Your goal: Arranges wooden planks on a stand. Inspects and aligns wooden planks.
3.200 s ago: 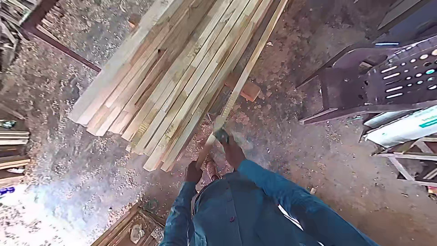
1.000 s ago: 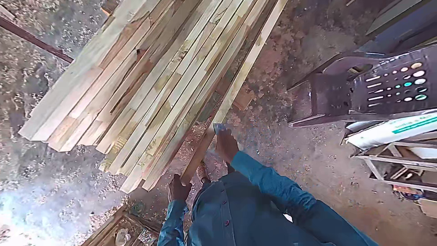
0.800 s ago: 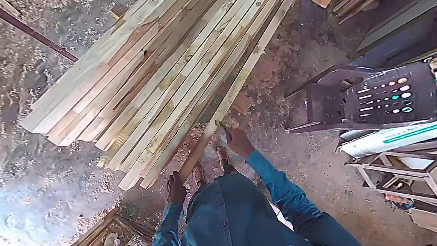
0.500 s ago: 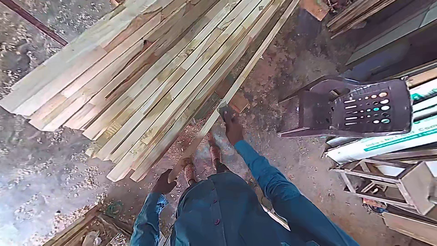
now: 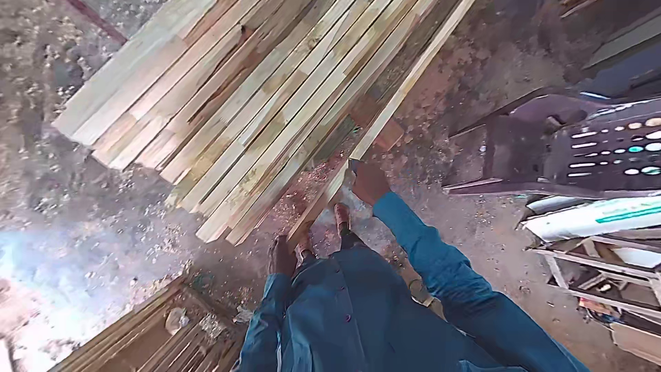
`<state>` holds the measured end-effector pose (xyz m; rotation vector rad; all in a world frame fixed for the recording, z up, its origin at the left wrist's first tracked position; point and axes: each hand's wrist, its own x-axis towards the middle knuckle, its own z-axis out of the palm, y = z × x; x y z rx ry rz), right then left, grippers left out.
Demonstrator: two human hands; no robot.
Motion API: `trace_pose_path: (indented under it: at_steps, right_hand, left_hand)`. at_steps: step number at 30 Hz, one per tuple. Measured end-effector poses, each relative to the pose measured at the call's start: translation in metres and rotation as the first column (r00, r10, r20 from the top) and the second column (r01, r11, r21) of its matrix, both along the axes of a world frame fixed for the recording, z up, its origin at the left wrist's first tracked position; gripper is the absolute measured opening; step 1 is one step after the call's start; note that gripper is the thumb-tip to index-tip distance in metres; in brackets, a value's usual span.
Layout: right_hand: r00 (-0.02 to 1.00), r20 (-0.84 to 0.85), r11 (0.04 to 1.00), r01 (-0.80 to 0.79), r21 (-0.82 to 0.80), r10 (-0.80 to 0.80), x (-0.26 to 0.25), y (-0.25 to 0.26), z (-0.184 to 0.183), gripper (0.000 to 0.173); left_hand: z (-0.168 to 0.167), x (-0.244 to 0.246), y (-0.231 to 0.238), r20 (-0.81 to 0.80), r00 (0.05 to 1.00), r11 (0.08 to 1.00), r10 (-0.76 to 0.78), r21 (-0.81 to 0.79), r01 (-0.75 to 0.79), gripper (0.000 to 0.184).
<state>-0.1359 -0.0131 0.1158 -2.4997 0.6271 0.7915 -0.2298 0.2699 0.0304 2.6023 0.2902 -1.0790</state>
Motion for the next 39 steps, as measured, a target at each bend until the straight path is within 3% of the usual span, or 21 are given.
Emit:
trace_pose_path:
  at_steps: [3, 5, 8, 12, 16, 20, 23, 25, 28, 31, 34, 35, 37, 39]
  right_hand:
    - [0.971, -0.046, 0.972, -0.233, 0.04, 0.234, -0.04, 0.023, -0.001, 0.02]
    - [0.959, 0.016, 0.944, -0.281, 0.172, 0.283, -0.067, 0.034, 0.001, 0.024]
    - [0.944, 0.282, 0.92, -0.256, 0.298, 0.171, -0.102, 0.053, -0.016, 0.033]
    - [0.825, 0.565, 0.977, -0.118, 0.179, -0.004, -0.12, 0.087, -0.076, 0.05]
    - [0.878, 0.478, 0.994, -0.02, 0.104, -0.032, -0.155, 0.117, -0.142, 0.06]
    - [0.859, 0.506, 0.997, 0.064, 0.04, -0.076, -0.17, 0.129, -0.104, 0.052]
    - [0.887, 0.451, 0.985, 0.152, -0.086, -0.098, -0.125, 0.103, -0.069, 0.047]
    - [0.94, 0.323, 0.978, 0.16, -0.134, -0.11, -0.099, 0.1, -0.055, 0.038]
    - [0.992, 0.081, 0.992, 0.103, -0.067, -0.098, -0.106, 0.154, -0.026, 0.035]
    - [0.997, -0.066, 0.999, -0.049, 0.01, 0.05, -0.146, 0.218, -0.004, 0.041]
    - [0.984, -0.105, 0.989, -0.141, 0.04, 0.145, -0.16, 0.227, 0.012, 0.036]
    - [0.988, -0.068, 0.99, -0.132, 0.055, 0.135, -0.159, 0.215, 0.01, 0.033]
    - [0.995, 0.081, 0.995, -0.063, 0.081, 0.056, -0.153, 0.188, -0.003, 0.037]
    - [0.957, 0.29, 0.998, -0.013, 0.056, -0.003, -0.137, 0.166, -0.028, 0.047]
  left_hand:
    - [-0.003, 0.001, 0.004, 0.114, 0.992, 0.998, -0.056, 0.028, 0.053, 0.067]
    - [-0.002, 0.004, 0.012, 0.163, 0.983, 0.997, -0.081, 0.0, 0.082, 0.069]
    - [-0.004, 0.009, 0.037, 0.059, 0.996, 0.99, -0.061, -0.126, 0.068, 0.073]
    - [-0.008, 0.014, 0.063, -0.041, 0.988, 0.971, -0.148, -0.193, 0.138, 0.063]
    - [-0.012, 0.013, 0.064, 0.008, 0.969, 0.952, -0.246, -0.188, 0.243, 0.053]
    - [-0.012, 0.001, 0.057, 0.066, 0.975, 0.96, -0.214, -0.169, 0.222, 0.05]
    - [-0.008, -0.017, 0.048, 0.09, 0.973, 0.963, -0.212, -0.149, 0.224, 0.051]
    - [-0.011, -0.022, 0.045, 0.106, 0.969, 0.965, -0.223, -0.114, 0.235, 0.051]
    - [-0.009, -0.021, 0.044, 0.114, 0.968, 0.967, -0.224, -0.094, 0.235, 0.049]
    - [-0.015, -0.013, 0.051, 0.075, 0.965, 0.959, -0.252, -0.117, 0.259, 0.046]
    - [-0.021, 0.018, 0.067, -0.038, 0.933, 0.9, -0.358, -0.282, 0.333, 0.044]
    - [-0.024, 0.028, 0.073, -0.11, 0.933, 0.884, -0.344, -0.372, 0.282, 0.04]
    - [-0.03, 0.037, 0.084, -0.377, 0.898, 0.839, -0.226, -0.544, -0.017, 0.018]
    - [-0.039, 0.042, 0.091, -0.584, 0.806, 0.77, -0.1, -0.558, -0.308, 0.006]
